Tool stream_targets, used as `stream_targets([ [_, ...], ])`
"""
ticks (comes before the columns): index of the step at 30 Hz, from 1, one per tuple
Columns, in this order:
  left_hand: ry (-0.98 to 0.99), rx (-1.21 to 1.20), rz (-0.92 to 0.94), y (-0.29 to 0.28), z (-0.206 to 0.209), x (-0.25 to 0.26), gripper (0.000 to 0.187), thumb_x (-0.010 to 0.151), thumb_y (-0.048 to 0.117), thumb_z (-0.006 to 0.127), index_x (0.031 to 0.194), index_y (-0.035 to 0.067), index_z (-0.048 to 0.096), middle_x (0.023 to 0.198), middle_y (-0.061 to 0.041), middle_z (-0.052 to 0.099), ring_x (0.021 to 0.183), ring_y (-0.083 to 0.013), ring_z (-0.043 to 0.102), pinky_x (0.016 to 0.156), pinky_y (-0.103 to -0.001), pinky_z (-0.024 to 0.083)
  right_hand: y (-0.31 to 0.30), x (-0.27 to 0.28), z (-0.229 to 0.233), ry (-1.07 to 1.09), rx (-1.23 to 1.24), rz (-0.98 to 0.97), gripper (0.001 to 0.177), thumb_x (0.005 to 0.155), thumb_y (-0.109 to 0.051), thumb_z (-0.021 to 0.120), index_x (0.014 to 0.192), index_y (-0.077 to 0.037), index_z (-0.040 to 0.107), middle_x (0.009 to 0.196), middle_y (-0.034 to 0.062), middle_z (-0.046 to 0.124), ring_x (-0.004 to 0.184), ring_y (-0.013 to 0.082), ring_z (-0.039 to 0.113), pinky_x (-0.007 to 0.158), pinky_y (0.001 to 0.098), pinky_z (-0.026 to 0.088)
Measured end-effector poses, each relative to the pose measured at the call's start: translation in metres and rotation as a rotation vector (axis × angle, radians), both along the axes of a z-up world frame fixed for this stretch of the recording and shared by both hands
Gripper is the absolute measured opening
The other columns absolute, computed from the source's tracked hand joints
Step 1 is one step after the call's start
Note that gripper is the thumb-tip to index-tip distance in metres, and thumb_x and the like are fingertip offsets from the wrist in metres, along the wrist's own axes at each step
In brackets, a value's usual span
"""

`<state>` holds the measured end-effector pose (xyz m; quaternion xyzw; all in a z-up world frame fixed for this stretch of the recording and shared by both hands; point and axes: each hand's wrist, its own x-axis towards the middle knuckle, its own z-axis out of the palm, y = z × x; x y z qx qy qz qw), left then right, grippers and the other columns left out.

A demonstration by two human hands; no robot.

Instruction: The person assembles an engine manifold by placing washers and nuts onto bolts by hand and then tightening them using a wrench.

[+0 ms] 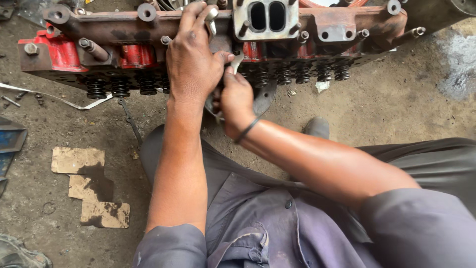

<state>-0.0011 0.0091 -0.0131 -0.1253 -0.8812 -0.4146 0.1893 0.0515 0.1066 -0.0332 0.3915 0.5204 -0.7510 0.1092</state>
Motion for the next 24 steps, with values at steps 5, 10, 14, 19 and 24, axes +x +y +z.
stream_targets([
  [5,0.016,0.008,-0.023,-0.002,0.005,0.002,0.083,0.070,0.021,0.102,0.137,0.001,0.058,0.142,-0.010,0.058,0.116,-0.0329,0.071,0.099,-0.040,0.057,0.035,0.016,0.001,0.116,0.033,0.295,0.031,0.108,-0.036,0.050,0.091,-0.011,0.059,0.061,0.0001,0.049,0.045,0.0129,0.042,0.041,0.0298,0.034],
  [10,-0.079,0.036,-0.058,-0.003,0.007,0.003,0.081,0.073,0.019,0.099,0.140,0.002,0.057,0.145,-0.009,0.055,0.117,-0.0325,0.070,0.100,-0.041,0.056,0.103,-0.013,0.034,0.024,0.254,0.690,0.028,0.103,-0.036,0.054,0.090,-0.012,0.060,0.058,-0.0019,0.051,0.043,0.0123,0.044,0.037,0.0298,0.034],
  [14,-0.063,0.030,-0.058,-0.003,0.007,0.002,0.084,0.071,0.022,0.100,0.140,0.003,0.056,0.146,-0.010,0.053,0.118,-0.0328,0.069,0.103,-0.041,0.056,0.121,-0.053,0.060,-0.057,0.449,1.003,0.032,0.104,-0.039,0.058,0.096,-0.009,0.066,0.059,-0.0023,0.054,0.045,0.0090,0.048,0.039,0.0267,0.038],
  [19,-0.076,-0.027,-0.034,-0.002,0.002,0.002,0.084,0.073,0.026,0.099,0.143,0.007,0.057,0.155,-0.010,0.045,0.122,-0.0319,0.068,0.103,-0.040,0.057,0.122,-0.055,0.066,-0.058,0.516,1.126,0.036,0.105,-0.039,0.055,0.102,-0.005,0.069,0.056,0.0001,0.053,0.041,0.0098,0.046,0.037,0.0277,0.034],
  [24,-0.114,-0.014,-0.026,-0.002,0.003,0.001,0.081,0.074,0.028,0.097,0.142,0.009,0.058,0.161,-0.014,0.035,0.119,-0.0306,0.069,0.098,-0.038,0.060,0.115,-0.046,0.060,-0.064,0.413,1.006,0.035,0.105,-0.037,0.053,0.099,-0.005,0.066,0.056,-0.0007,0.053,0.039,0.0095,0.045,0.036,0.0270,0.036],
])
